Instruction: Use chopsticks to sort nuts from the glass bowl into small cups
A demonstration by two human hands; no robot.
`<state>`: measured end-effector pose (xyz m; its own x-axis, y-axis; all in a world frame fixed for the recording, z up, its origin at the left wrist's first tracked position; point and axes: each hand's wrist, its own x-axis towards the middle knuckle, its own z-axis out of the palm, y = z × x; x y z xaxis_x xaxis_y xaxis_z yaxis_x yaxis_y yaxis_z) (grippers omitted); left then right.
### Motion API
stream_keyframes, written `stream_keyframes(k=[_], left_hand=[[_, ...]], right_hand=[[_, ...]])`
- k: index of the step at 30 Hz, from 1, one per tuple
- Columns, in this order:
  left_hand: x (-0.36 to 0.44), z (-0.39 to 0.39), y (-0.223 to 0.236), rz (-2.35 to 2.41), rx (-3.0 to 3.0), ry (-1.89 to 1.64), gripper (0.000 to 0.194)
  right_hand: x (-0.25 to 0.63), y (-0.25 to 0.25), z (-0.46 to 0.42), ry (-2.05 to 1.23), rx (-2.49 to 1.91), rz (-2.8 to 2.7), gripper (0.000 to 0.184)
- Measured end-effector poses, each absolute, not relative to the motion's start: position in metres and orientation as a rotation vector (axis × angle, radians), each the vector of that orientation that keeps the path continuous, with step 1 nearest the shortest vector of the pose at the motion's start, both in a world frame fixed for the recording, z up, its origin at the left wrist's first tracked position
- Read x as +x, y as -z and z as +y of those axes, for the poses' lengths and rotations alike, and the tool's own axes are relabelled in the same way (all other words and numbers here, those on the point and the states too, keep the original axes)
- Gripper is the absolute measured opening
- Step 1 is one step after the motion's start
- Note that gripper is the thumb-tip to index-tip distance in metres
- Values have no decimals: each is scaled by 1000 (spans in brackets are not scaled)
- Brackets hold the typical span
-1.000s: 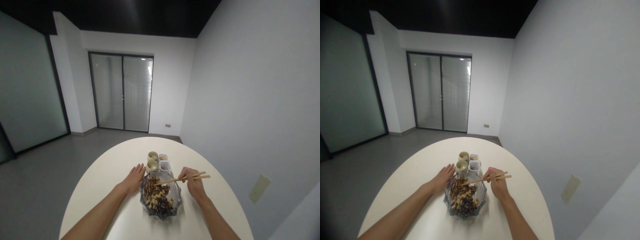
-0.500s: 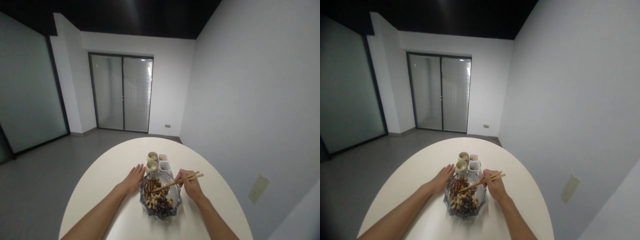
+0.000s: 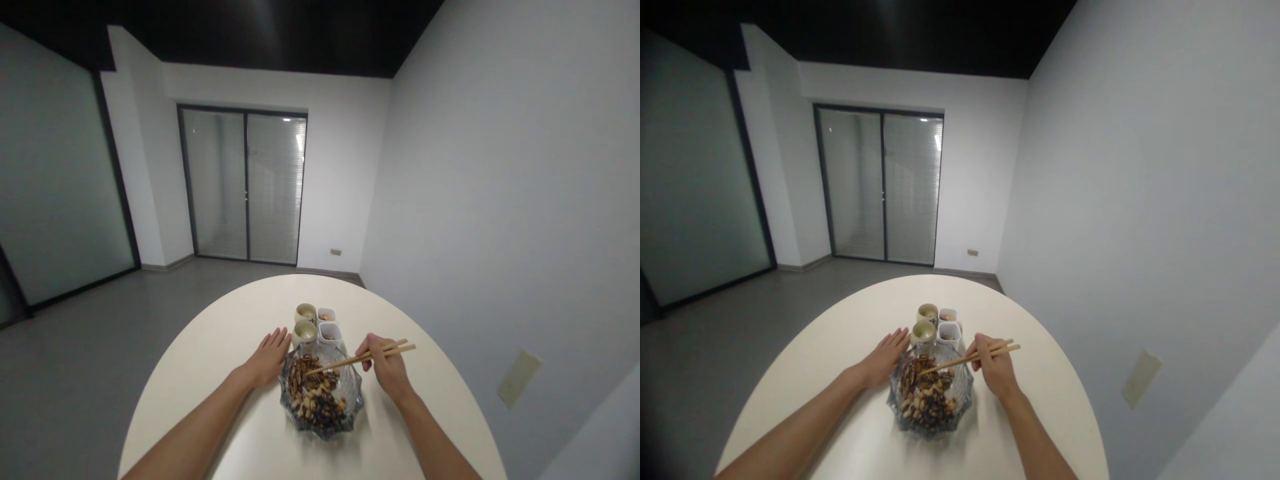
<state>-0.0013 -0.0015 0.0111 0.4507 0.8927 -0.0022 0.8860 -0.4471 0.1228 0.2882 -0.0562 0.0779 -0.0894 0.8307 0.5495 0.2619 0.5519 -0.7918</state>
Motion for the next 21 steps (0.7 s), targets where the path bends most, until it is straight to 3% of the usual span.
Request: stream_keyframes(k=[21], left_hand=[[-1, -4, -12, 1581, 2583, -99, 60]], right_hand=[[297, -79, -51, -434, -999, -1560, 55]])
